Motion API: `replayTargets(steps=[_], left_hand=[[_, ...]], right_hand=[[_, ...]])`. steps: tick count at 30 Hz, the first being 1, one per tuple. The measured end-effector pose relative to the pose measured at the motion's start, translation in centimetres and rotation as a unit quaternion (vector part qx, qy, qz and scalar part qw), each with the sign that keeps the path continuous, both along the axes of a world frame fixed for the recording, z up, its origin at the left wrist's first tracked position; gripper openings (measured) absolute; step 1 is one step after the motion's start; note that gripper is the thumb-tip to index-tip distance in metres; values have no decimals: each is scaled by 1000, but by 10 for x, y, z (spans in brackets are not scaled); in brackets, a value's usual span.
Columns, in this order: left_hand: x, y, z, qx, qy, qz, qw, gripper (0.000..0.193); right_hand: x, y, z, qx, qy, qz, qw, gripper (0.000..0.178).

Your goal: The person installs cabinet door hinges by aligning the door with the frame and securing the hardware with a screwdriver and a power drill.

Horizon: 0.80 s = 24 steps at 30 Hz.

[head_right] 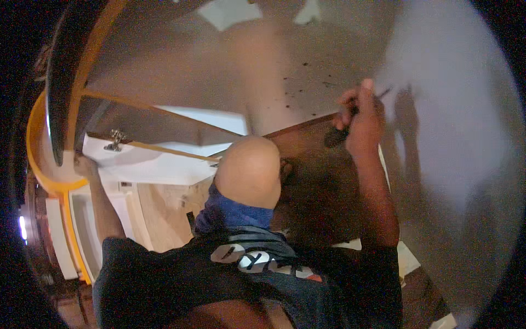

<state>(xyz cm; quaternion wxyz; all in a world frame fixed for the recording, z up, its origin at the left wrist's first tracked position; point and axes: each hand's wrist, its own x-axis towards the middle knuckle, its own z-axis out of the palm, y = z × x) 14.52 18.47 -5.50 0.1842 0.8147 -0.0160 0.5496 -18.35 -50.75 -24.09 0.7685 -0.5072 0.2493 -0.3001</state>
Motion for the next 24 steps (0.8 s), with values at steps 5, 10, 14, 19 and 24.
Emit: replayTargets(steps=[5,10,14,19,24], left_hand=[[-47,18,22,108,-130,-21,985,39],[-147,-125,-16,87,-124,30,988,37],[-210,-212,-66,138,63,-297,943,21],[-242,-462,-91,69,190,-679,705,11],[-233,-596,-95,-2,292,-710,641,16]], right_hand=[[-19,22,19,-33,-4,43,998,64],[-41,16,41,-93,26,112,989,67],[-82,23,100,-172,66,200,962,66],[-156,27,181,-362,106,-30,926,38],[-217,57,225,-489,280,-350,748,31]])
